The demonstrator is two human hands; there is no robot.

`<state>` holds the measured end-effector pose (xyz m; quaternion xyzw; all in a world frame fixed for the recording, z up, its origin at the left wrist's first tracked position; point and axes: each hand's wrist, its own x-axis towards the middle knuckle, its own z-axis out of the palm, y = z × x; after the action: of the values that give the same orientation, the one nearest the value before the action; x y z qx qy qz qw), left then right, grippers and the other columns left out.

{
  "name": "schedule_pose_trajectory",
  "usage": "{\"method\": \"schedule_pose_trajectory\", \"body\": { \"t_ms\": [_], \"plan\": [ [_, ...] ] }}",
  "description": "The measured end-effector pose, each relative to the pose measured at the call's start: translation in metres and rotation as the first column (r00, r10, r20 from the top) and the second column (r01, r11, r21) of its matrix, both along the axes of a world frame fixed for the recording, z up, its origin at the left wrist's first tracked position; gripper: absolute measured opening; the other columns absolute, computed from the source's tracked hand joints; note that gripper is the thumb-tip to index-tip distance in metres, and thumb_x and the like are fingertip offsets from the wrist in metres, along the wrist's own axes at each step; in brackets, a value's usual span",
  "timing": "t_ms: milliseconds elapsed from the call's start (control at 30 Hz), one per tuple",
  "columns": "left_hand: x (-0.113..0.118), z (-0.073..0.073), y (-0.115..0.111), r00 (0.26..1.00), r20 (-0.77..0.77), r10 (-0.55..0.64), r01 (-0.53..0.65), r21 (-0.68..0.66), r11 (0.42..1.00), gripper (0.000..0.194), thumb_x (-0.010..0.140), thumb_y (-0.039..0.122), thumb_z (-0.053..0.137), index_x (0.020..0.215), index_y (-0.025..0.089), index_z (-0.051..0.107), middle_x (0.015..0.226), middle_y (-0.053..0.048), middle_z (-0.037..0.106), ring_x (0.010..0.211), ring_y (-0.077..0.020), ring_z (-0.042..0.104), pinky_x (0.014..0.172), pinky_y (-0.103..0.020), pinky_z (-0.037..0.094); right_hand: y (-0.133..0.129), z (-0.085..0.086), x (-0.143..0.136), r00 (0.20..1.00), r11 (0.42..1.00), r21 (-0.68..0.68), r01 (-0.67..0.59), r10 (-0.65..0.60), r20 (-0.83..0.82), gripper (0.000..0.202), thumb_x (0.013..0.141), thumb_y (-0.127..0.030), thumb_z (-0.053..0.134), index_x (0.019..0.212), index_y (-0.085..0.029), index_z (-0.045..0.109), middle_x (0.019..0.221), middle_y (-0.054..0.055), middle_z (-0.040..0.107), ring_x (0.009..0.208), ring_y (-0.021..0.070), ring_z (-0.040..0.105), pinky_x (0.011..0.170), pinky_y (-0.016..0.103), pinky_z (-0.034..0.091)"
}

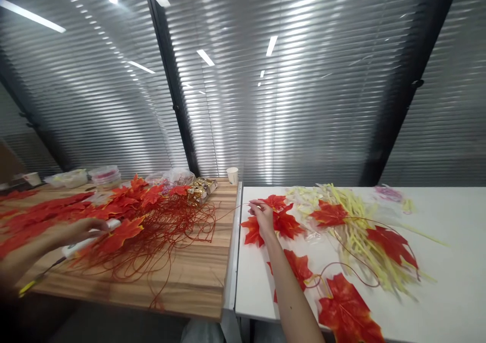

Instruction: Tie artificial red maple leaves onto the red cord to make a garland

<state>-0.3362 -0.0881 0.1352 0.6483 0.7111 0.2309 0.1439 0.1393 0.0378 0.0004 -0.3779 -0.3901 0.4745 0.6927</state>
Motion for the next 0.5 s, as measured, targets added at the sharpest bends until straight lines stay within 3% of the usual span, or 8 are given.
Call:
{"method": "schedule_pose_trajectory", "body": {
  "t_ms": [67,100,167,233,300,367,433,500],
  "plan": [
    [-0.013,0.007,0.001,0.992,-0.115,-0.060,0.044,-0.129,0.991,0.047,0.044,0.067,0.057,0.054,0.022,0.063,0.057,0.003,0.065,0.060,-0.0139,0.057,0.062,-0.022,0.042,0.002,-0.002,0.000,1.000,1.000,0.001,0.006,-0.006,0.006,0.021,0.058,-0.028,0.068,0.074,-0.015,0.065,0.071,0.002,0.061,0.054,0.0100,0.055,0.054,0.024,0.046],
    [-0.016,0.013,0.002,0.986,-0.165,-0.018,0.004,-0.086,0.996,0.047,0.047,0.068,0.055,0.057,0.022,0.064,0.059,0.003,0.066,0.063,-0.0146,0.058,0.063,-0.022,0.042,0.002,-0.003,0.000,1.000,1.000,0.000,0.007,-0.007,0.008,0.021,0.058,-0.029,0.068,0.074,-0.016,0.065,0.072,0.002,0.062,0.054,0.0101,0.055,0.053,0.024,0.046],
    [-0.014,0.029,0.001,0.964,-0.233,0.132,-0.113,0.092,0.989,0.047,0.050,0.068,0.053,0.061,0.023,0.065,0.064,0.003,0.067,0.067,-0.0163,0.058,0.065,-0.024,0.041,0.004,-0.005,-0.001,1.000,1.000,-0.009,0.004,-0.004,0.016,0.024,0.057,-0.030,0.068,0.077,-0.016,0.065,0.075,0.003,0.062,0.054,0.0104,0.055,0.052,0.024,0.046],
    [0.003,0.047,-0.004,0.921,-0.247,0.302,-0.208,0.344,0.916,0.045,0.057,0.065,0.051,0.068,0.024,0.065,0.072,0.002,0.067,0.073,-0.0177,0.059,0.068,-0.026,0.042,0.004,-0.006,-0.001,1.000,1.000,-0.020,0.000,0.001,0.029,0.027,0.057,-0.031,0.068,0.080,-0.016,0.065,0.078,0.003,0.062,0.054,0.0107,0.056,0.051,0.024,0.046],
    [0.036,0.065,-0.011,0.901,-0.205,0.382,-0.199,0.588,0.784,0.039,0.063,0.059,0.051,0.076,0.025,0.064,0.086,0.002,0.066,0.084,-0.0182,0.057,0.074,-0.028,0.041,0.003,-0.007,-0.002,0.999,1.000,-0.023,-0.004,0.005,0.048,0.028,0.058,-0.031,0.067,0.081,-0.016,0.064,0.079,0.004,0.062,0.055,0.0110,0.056,0.052,0.024,0.046],
    [0.081,0.076,-0.017,0.925,-0.140,0.354,-0.151,0.718,0.679,0.034,0.063,0.053,0.056,0.072,0.021,0.063,0.082,0.000,0.066,0.083,-0.0173,0.058,0.075,-0.028,0.042,0.002,-0.006,-0.003,0.998,1.000,-0.019,-0.006,0.008,0.070,0.026,0.059,-0.032,0.066,0.079,-0.015,0.064,0.077,0.004,0.062,0.056,0.0116,0.056,0.053,0.024,0.046],
    [0.132,0.076,-0.017,0.975,-0.033,0.218,-0.132,0.704,0.698,0.030,0.061,0.047,0.062,0.071,0.018,0.063,0.076,-0.001,0.065,0.074,-0.0160,0.059,0.071,-0.027,0.043,0.000,-0.006,-0.005,0.996,1.000,-0.009,-0.015,0.015,0.093,0.024,0.060,-0.031,0.066,0.078,-0.015,0.063,0.074,0.004,0.062,0.056,0.0118,0.056,0.053,0.024,0.045],
    [0.184,0.062,-0.007,0.997,0.078,0.002,-0.050,0.617,0.785,0.028,0.061,0.043,0.064,0.072,0.017,0.063,0.072,-0.002,0.065,0.068,-0.0151,0.058,0.066,-0.026,0.044,-0.002,-0.005,-0.007,0.993,0.999,0.006,-0.034,0.033,0.113,0.023,0.061,-0.030,0.065,0.077,-0.015,0.063,0.074,0.004,0.062,0.056,0.0117,0.056,0.054,0.024,0.045]
  ]
}}
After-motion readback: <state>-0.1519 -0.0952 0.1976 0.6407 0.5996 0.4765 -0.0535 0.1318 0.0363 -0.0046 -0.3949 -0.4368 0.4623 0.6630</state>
